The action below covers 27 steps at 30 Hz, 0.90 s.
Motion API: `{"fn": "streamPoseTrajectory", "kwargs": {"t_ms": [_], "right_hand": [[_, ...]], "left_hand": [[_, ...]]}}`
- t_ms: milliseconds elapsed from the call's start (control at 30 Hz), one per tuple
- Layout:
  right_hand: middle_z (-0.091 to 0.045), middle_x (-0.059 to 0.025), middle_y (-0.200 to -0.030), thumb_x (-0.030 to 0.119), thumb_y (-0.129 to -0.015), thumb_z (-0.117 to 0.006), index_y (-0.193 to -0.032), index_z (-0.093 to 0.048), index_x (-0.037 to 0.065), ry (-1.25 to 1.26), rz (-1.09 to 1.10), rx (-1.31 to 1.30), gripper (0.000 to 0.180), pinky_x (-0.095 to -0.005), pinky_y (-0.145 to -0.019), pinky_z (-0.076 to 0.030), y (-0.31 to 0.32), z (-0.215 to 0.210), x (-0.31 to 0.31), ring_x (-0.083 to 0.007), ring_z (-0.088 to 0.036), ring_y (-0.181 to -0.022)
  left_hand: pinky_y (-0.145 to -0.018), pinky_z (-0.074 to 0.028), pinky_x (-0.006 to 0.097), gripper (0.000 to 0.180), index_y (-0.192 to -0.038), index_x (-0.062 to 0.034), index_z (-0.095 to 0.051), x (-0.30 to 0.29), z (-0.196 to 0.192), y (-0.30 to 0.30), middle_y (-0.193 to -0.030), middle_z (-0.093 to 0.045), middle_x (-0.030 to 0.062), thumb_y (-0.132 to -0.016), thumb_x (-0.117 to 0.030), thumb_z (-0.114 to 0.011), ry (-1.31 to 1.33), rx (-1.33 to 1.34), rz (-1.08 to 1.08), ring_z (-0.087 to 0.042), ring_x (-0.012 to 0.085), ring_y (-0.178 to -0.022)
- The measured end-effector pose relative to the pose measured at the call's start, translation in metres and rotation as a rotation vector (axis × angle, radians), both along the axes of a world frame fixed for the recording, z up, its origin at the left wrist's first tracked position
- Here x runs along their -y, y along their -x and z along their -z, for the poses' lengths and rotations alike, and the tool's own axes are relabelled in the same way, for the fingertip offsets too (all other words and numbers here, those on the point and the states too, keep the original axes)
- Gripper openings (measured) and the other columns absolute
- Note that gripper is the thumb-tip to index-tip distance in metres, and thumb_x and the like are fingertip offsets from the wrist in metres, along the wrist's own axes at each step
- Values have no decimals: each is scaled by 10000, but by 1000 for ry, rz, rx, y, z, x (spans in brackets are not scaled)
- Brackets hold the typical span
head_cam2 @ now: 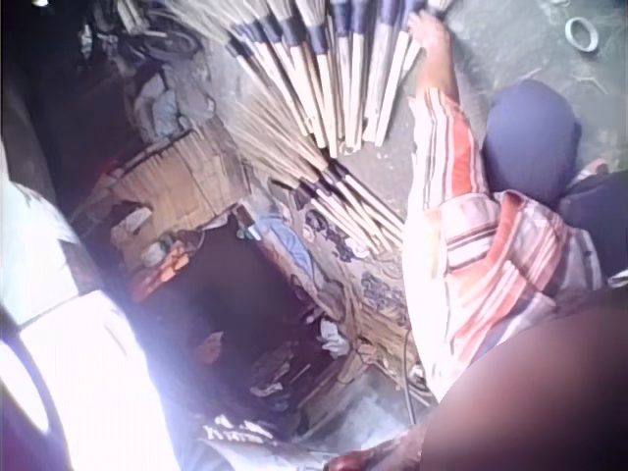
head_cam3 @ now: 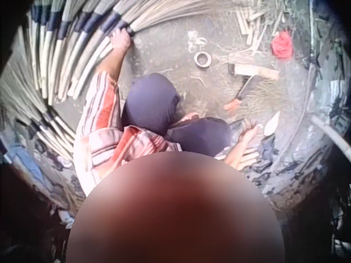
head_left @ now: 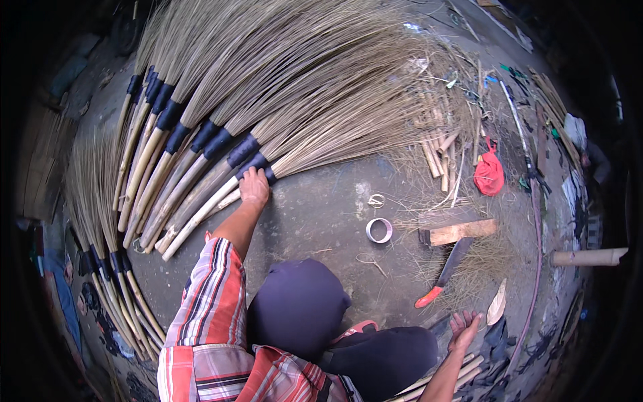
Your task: The person trims the bristles of several handmade brooms using a knife. They pick up each broom, place it on a wooden block, and cut the bristles to an even length before setting the broom aside.
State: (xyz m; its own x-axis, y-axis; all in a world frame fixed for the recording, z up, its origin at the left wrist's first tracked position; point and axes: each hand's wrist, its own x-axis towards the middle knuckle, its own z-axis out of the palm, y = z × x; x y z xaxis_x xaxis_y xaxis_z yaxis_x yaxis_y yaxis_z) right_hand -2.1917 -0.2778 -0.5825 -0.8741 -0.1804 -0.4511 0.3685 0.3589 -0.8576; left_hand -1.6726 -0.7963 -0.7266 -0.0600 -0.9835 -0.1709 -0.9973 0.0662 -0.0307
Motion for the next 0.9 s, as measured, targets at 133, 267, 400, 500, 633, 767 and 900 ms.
{"fn": "streamPoseTrajectory", "kwargs": {"t_ms": [133,267,400,500,633,767,900], "right_hand": [[-564,-177,-1362,615,-1043,-477,-1574,-330,37,-87,-152,-8,798,-353,-745,-585,-24,8,-1,-243,-706,-939],[-614,-169,-1282,545,-1079,-453,-1539,-386,14,-123,-269,-71,705,-281,-669,-589,-29,7,-6,-188,-711,-880],[-646,-152,-1232,527,-1088,-443,-1526,-405,4,-110,-241,-58,684,-236,-659,-574,-25,10,-5,-160,-707,-841],[-660,-143,-1203,522,-1089,-442,-1513,-423,-2,-95,-283,-52,674,-238,-660,-572,-19,14,11,-154,-705,-853],[-676,-119,-1169,449,-1099,-475,-1494,-461,15,-43,-425,-96,586,-255,-710,-562,-10,7,63,-141,-701,-870],[-667,-119,-1202,359,-1098,-513,-1480,-465,-7,78,-634,-183,532,-286,-803,-545,-9,-27,129,-141,-680,-949],[-662,-128,-1231,413,-1086,-526,-1486,-453,-26,408,-796,-229,599,-291,-856,-541,-28,-90,192,-160,-683,-1011]], "left_hand": [[-918,-495,460,224,-1082,-96,-700,10,7,9,-1187,-551,116,-996,-198,-520,84,54,-21,-568,309,-1138],[-935,-506,461,476,-1108,-64,-655,5,-24,-15,-1184,-558,155,-757,-336,-826,46,-86,192,-575,358,-1128],[-933,-511,482,519,-1173,-13,-578,-12,-78,-31,-1107,-648,271,-764,-284,-747,-207,-536,239,-648,416,-1084],[-867,-535,456,487,-1153,1,-578,-27,-126,-21,-1006,-697,242,-776,-251,-755,-150,-679,190,-693,394,-965],[-840,-534,344,490,-1160,24,-610,-26,-217,6,-942,-713,184,-788,-221,-812,118,-875,160,-693,226,-890],[-854,-526,287,501,-1325,-25,-565,-17,-319,33,-1060,-716,100,-878,-100,-780,399,-1113,232,-654,136,-931],[-886,-515,282,552,-1390,-25,-551,-34,-378,70,-1110,-702,83,-903,-151,-781,179,-1212,286,-636,133,-971]]}}
